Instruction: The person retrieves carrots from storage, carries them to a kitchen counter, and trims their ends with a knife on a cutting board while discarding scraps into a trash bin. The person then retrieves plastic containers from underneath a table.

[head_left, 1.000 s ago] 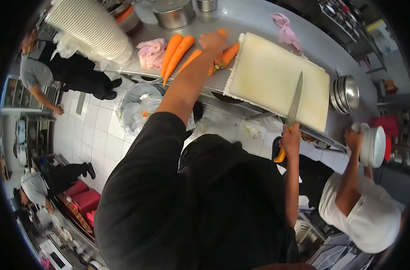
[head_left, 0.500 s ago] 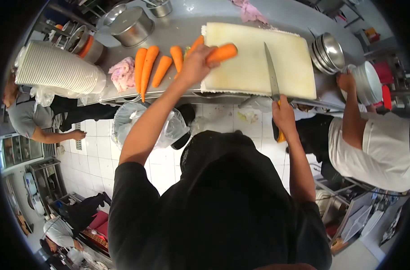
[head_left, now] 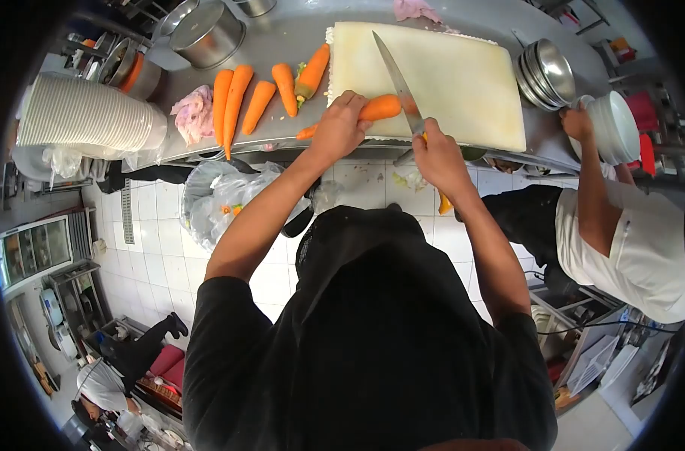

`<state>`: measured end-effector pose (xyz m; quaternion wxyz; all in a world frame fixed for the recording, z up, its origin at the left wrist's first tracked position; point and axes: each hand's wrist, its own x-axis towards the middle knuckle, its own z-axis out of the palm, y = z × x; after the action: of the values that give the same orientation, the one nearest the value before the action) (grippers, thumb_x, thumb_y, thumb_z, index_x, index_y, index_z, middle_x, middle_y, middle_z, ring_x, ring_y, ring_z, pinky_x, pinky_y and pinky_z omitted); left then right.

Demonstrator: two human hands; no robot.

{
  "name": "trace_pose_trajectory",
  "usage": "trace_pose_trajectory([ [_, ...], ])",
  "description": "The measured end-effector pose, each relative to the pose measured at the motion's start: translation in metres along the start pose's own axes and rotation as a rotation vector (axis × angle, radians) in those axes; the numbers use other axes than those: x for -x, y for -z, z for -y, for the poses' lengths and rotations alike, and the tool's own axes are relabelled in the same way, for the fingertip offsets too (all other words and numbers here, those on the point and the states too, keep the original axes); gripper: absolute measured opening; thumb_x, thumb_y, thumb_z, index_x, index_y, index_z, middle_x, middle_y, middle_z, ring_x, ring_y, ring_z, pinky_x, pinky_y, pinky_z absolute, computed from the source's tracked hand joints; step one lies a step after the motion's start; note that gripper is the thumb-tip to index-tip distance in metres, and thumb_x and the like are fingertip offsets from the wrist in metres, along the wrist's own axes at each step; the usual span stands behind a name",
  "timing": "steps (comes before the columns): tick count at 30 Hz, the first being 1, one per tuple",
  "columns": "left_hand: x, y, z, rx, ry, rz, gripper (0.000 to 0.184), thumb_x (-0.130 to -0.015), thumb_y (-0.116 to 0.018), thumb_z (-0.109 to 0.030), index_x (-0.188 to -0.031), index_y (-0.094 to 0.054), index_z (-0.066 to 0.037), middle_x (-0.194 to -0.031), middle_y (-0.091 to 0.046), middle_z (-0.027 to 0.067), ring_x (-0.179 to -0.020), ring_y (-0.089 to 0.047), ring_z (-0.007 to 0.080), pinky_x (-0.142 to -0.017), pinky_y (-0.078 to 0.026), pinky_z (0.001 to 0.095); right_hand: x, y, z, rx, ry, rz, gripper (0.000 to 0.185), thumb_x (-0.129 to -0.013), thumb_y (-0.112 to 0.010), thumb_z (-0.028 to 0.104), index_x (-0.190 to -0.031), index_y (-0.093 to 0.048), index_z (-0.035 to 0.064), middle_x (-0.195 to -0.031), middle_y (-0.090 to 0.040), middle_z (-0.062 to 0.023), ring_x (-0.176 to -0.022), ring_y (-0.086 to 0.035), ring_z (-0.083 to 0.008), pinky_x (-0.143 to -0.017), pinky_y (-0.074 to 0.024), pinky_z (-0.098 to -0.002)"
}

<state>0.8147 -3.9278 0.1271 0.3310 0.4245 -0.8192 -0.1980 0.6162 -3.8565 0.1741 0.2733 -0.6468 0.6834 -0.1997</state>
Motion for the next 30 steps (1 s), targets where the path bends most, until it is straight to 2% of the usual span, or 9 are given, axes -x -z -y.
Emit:
trace_pose_trajectory([
  [4, 0.0, -0.001, -0.001, 0.009, 0.004, -0.015, 0.032, -0.071, -0.068, -0.001, -0.101, -0.059, 0.003, -0.095, -0.059, 0.0182, -0.09, -0.058, 0.0377, -0.078, -0.047, 0.0421, 0.001, 0.007, 0.009, -0.003, -0.044, 0.033, 0.021, -0.089, -0.046, 0.016, -0.097, -0.042, -0.0029, -0.073, -0.06, -0.0312, -0.076, -0.059, -0.0497, -0.074, -0.0454, -0.0547],
  [7, 0.0, 0.0, -0.002, 0.006, 0.024, 0.014, 0.033, -0.07, -0.068, -0.001, -0.101, -0.059, 0.002, -0.096, -0.057, 0.0167, -0.093, -0.057, 0.0359, -0.081, -0.047, 0.0419, -0.002, 0.006, 0.005, 0.019, 0.009, 0.02, 0.02, -0.089, -0.046, 0.015, -0.097, -0.042, -0.003, -0.073, -0.06, -0.0313, -0.077, -0.058, -0.0499, -0.073, -0.0456, -0.0547],
  [16, -0.003, 0.0, -0.005, -0.025, 0.065, 0.054, 0.033, -0.069, -0.067, -0.001, -0.101, -0.059, 0.0, -0.095, -0.055, 0.0147, -0.095, -0.056, 0.034, -0.082, -0.047, 0.0415, -0.013, 0.006, 0.01, 0.101, -0.002, 0.101, 0.018, -0.09, -0.045, 0.013, -0.095, -0.041, -0.004, -0.08, -0.06, -0.0327, -0.083, -0.058, -0.0495, -0.078, -0.0447, -0.054],
  [22, -0.002, -0.002, -0.006, -0.012, 0.078, 0.027, 0.032, -0.071, -0.066, -0.001, -0.102, -0.059, -0.001, -0.096, -0.056, 0.0144, -0.093, -0.057, 0.035, -0.078, -0.048, 0.0423, -0.02, 0.014, 0.018, 0.044, -0.118, 0.208, 0.02, -0.089, -0.045, 0.013, -0.098, -0.042, -0.0047, -0.081, -0.061, -0.0323, -0.085, -0.059, -0.0478, -0.081, -0.0448, -0.0532],
  [25, -0.003, -0.003, -0.003, -0.007, 0.072, 0.021, 0.032, -0.071, -0.066, -0.001, -0.103, -0.059, -0.001, -0.096, -0.056, 0.014, -0.093, -0.056, 0.0352, -0.078, -0.048, 0.0425, -0.026, 0.004, 0.012, 0.101, -0.053, 0.17, 0.021, -0.089, -0.045, 0.014, -0.1, -0.042, -0.0038, -0.081, -0.06, -0.0326, -0.084, -0.059, -0.0479, -0.08, -0.0456, -0.0535],
  [28, 0.0, -0.004, -0.005, 0.024, 0.082, 0.01, 0.033, -0.071, -0.067, -0.001, -0.103, -0.059, -0.001, -0.095, -0.055, 0.0145, -0.093, -0.056, 0.0356, -0.079, -0.048, 0.0425, -0.042, -0.017, 0.004, -0.07, -0.232, 0.256, 0.023, -0.088, -0.045, 0.014, -0.103, -0.042, -0.0027, -0.076, -0.061, -0.0311, -0.075, -0.062, -0.0461, -0.074, -0.0485, -0.0518],
  [30, 0.001, -0.008, 0.001, 0.033, 0.07, -0.012, 0.033, -0.071, -0.068, -0.002, -0.103, -0.059, -0.001, -0.094, -0.055, 0.0152, -0.092, -0.056, 0.0361, -0.079, -0.047, 0.0424, -0.045, -0.016, 0.005, -0.073, -0.214, 0.226, 0.024, -0.088, -0.044, 0.014, -0.105, -0.042, -0.0027, -0.072, -0.061, -0.029, -0.065, -0.062, -0.0436, -0.065, -0.05, -0.0502],
])
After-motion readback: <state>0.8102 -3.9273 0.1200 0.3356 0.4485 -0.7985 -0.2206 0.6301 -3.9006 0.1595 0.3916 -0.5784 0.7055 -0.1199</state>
